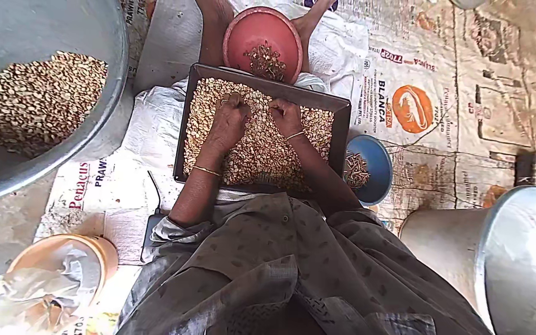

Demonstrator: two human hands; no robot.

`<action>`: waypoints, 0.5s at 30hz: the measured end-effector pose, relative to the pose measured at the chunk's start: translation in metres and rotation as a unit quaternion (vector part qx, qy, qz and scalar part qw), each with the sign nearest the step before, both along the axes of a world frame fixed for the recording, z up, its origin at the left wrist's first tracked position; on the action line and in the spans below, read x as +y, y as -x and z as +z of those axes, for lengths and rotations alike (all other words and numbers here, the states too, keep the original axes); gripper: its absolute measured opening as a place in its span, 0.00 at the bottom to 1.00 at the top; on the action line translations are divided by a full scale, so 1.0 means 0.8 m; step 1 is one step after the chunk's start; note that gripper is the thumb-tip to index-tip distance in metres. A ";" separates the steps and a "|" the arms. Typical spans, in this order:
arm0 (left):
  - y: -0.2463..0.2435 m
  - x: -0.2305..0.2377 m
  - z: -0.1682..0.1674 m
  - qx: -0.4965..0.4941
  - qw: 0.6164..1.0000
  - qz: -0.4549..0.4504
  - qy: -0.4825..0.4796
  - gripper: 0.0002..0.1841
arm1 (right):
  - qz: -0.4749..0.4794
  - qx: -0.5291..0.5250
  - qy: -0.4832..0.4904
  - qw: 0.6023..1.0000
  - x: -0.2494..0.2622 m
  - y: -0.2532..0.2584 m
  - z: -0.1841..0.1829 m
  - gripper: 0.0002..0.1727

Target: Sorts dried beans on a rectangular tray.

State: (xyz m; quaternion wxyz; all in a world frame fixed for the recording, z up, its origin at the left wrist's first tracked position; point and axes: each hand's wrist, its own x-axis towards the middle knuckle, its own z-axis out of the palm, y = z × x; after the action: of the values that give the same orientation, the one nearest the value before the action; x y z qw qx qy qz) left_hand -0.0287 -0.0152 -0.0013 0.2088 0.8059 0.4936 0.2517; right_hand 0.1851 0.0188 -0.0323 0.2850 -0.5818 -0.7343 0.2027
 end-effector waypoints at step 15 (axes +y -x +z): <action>0.002 -0.001 -0.003 0.009 1.000 0.005 -0.016 0.10 | 0.000 0.432 0.230 0.872 -0.008 -0.034 0.033 0.11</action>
State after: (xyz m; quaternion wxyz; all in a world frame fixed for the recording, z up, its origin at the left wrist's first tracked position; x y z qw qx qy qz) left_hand -0.0301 -0.0157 -0.0040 0.1904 0.8087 0.4956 0.2532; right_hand 0.2120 0.0126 -0.0057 0.4321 -0.4852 -0.4710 0.5967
